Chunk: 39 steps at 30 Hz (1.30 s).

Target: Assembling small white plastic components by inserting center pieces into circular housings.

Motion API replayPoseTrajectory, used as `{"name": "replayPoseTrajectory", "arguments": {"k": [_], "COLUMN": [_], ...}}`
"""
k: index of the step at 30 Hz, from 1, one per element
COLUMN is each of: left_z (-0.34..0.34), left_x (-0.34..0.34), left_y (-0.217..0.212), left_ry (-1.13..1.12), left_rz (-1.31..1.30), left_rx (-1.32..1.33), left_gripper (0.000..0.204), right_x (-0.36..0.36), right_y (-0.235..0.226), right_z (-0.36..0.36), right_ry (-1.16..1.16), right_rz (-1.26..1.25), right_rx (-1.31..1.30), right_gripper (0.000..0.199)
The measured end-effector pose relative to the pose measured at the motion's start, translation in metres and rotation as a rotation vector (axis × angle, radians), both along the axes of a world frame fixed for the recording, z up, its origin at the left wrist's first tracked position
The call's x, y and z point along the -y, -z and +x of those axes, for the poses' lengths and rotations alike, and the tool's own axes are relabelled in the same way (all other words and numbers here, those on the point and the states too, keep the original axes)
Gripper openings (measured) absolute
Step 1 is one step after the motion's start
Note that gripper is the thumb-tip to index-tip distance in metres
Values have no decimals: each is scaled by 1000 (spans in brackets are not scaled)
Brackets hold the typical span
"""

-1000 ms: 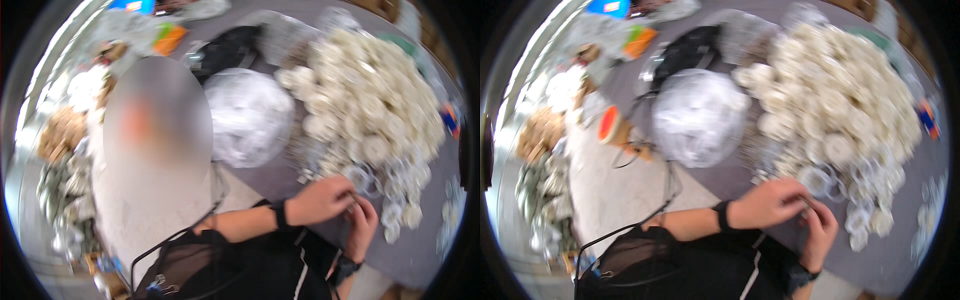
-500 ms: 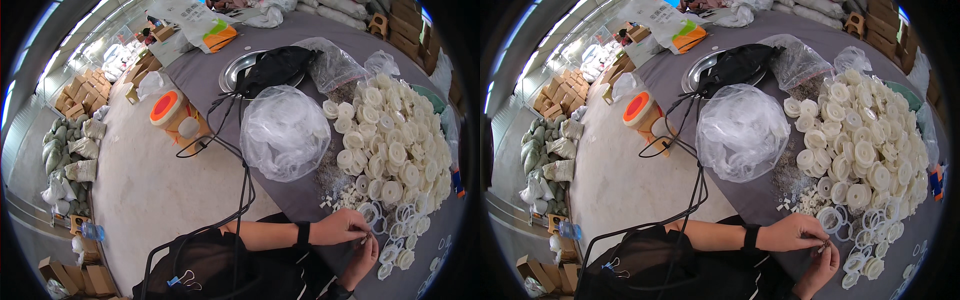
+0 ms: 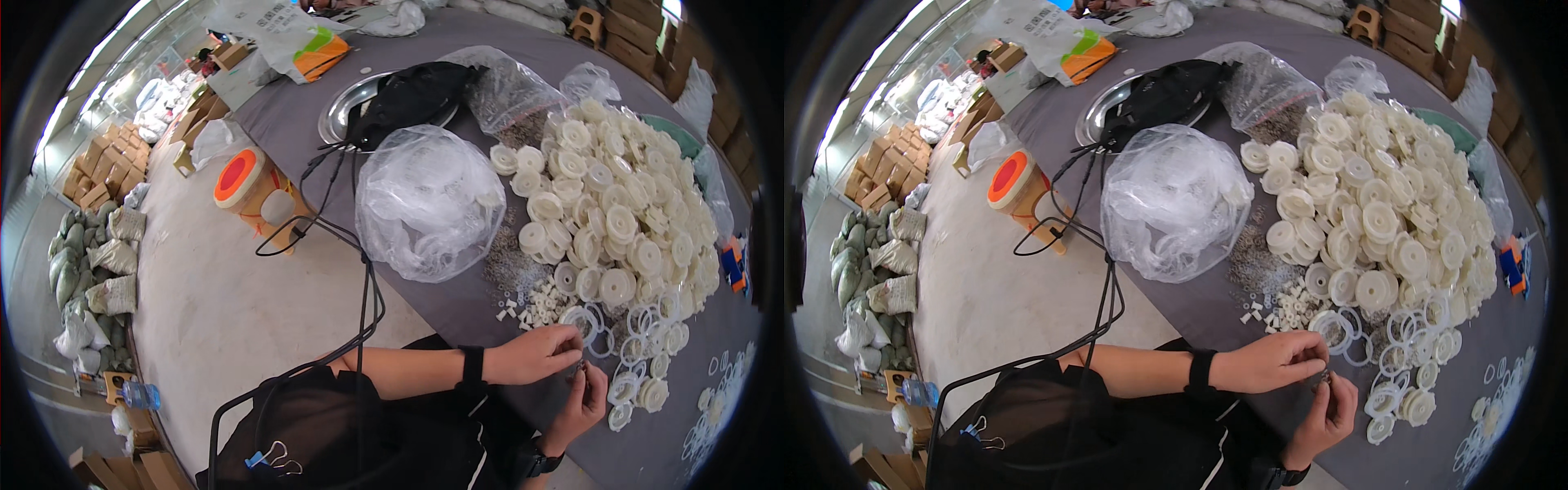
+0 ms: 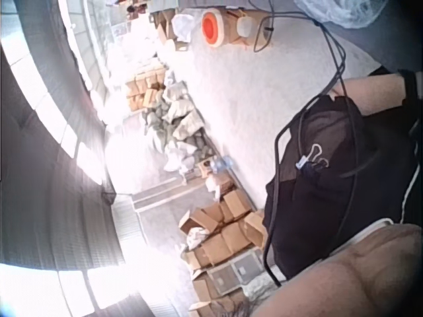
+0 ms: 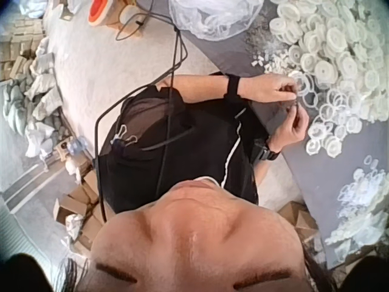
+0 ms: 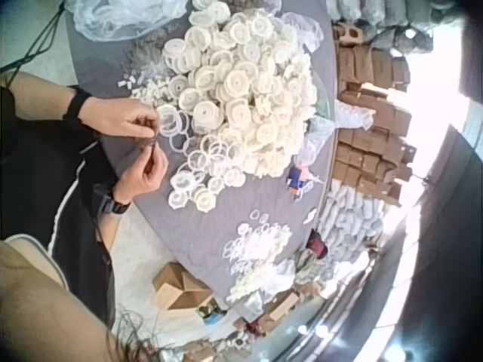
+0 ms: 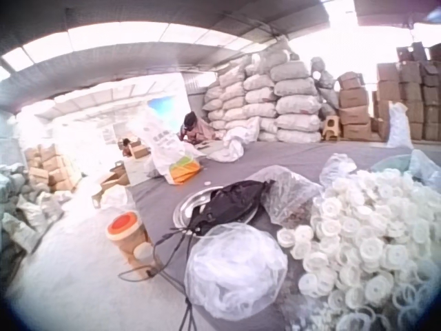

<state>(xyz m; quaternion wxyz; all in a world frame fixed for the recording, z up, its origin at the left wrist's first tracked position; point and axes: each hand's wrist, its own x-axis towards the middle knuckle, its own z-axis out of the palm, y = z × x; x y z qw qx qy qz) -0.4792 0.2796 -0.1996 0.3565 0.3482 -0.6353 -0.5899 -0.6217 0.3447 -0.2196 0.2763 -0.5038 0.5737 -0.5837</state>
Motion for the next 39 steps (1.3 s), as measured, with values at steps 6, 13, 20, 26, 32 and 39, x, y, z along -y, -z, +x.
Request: {"name": "replayPoseTrajectory", "arguments": {"k": [6,13,20,26,32,39], "left_z": [8,22,15,11,15,16], "left_x": [5,12,-9,-3,0,-7], "left_y": [0,6,6,2,4,8], "left_ry": [172,170,3,134,-72,-37], "left_rz": [-32,-853,-555,699,-278,-223], "left_rx": [95,389,273,-181,173,295], "left_gripper": [15,15,11,24,10,15], "right_x": [1,-1,-8,3,9,3], "right_y": [-3,-2,-3,-9,-6,-2], "right_z": [-1,-13,-1,0,7,3], "right_ry": [-52,-173,-116,-139,-125,-132], "right_rz": [40,295,31,70,152,22], "right_rx": [13,402,-36,-59,220,0], "right_gripper": [14,14,13,12,12,15]}}
